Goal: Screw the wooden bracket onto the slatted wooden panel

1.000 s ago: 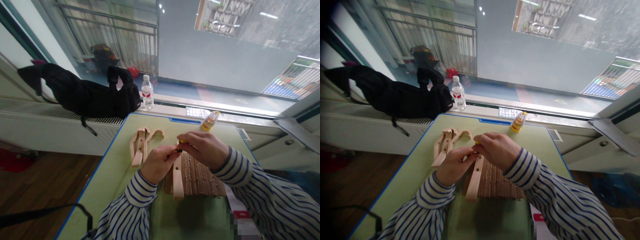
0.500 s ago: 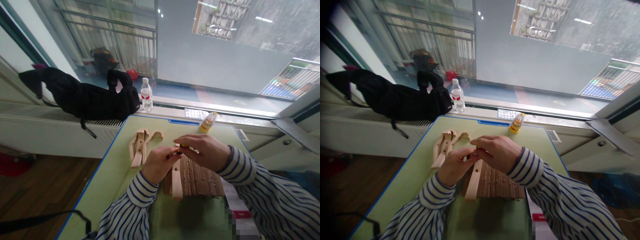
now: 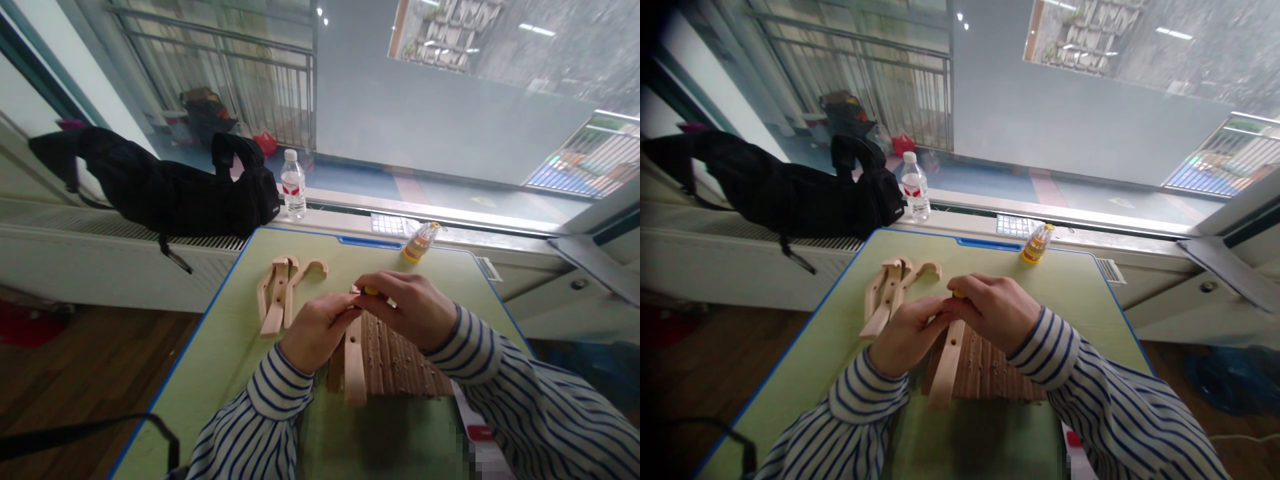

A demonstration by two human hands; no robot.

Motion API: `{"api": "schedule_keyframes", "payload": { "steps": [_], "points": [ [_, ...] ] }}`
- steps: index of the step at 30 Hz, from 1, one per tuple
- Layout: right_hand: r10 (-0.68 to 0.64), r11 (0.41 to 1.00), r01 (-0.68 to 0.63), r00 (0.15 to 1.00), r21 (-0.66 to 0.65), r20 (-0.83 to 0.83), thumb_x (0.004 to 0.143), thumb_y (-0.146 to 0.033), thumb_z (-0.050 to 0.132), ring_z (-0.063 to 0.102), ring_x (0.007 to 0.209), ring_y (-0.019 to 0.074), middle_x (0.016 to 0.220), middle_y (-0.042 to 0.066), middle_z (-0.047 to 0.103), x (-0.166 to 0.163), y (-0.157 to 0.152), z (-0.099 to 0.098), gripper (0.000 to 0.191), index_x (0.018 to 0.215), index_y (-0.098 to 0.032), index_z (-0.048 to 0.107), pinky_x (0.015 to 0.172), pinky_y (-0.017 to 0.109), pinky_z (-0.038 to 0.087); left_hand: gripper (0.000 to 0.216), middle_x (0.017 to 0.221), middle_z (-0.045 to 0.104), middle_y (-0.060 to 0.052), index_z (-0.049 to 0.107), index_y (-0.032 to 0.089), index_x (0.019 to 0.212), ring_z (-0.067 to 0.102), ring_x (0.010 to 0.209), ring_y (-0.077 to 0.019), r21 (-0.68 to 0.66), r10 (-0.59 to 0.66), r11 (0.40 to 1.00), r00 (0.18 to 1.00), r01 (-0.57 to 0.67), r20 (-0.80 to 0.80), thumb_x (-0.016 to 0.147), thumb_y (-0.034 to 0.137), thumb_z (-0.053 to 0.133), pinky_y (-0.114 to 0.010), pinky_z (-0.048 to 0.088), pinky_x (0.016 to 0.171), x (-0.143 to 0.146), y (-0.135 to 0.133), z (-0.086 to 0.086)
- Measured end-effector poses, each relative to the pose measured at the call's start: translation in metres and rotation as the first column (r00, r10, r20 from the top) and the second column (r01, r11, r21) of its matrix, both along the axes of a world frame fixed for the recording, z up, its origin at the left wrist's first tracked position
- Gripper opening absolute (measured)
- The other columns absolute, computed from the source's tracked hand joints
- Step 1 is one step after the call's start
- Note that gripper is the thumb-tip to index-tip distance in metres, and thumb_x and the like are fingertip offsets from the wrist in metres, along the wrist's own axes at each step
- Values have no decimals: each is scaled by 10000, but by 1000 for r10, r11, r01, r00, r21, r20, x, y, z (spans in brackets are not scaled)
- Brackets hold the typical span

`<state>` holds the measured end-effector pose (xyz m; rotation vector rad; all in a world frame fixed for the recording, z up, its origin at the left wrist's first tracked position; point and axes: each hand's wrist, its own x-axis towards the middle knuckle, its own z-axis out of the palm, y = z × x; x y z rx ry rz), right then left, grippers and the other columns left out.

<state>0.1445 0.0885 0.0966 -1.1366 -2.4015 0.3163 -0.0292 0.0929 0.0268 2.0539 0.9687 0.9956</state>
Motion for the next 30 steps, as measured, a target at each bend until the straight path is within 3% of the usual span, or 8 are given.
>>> {"api": "schedule_keyframes", "payload": {
  "steps": [8, 14, 20, 30],
  "points": [
    [-31, 999, 31, 999, -14, 19, 870, -353, 465, 573, 671, 99, 852, 26, 648, -4, -3, 4, 264, 1017, -162, 574, 651, 229, 441, 165, 719, 665, 1, 666, 188, 914, 569, 626, -116, 86, 136, 988, 989, -130, -63, 778, 267, 616, -230, 452, 610, 1, 0, -3],
    [52, 998, -49, 997, -48, 62, 840, -317, 487, 605, 782, 145, 1031, 82, 634, 0, -2, 18, 425, 1235, -162, 463, 688, 280, 464, 174, 824, 695, -6, 668, 219, 953, 590, 679, -124, 72, 101, 992, 994, -99, -29, 799, 236, 589, -247, 468, 655, 0, 1, -4],
    [142, 988, -135, 986, -74, 88, 881, -232, 420, 600, 867, 148, 1010, 78, 645, 1, 4, 18, 273, 1092, -144, 570, 755, 278, 461, 188, 860, 694, -5, 661, 225, 977, 603, 726, -132, 51, 99, 994, 994, -97, -38, 804, 263, 597, -247, 472, 698, -2, 2, -5],
    [62, 998, -62, 997, -3, 41, 898, -320, 423, 602, 850, 144, 987, 60, 647, 0, 4, 3, 285, 1092, -160, 555, 745, 275, 465, 173, 868, 679, 3, 649, 229, 975, 602, 749, -135, 9, 69, 998, 997, -68, -46, 837, 260, 551, -243, 459, 684, -2, 3, -5]
  ]
}}
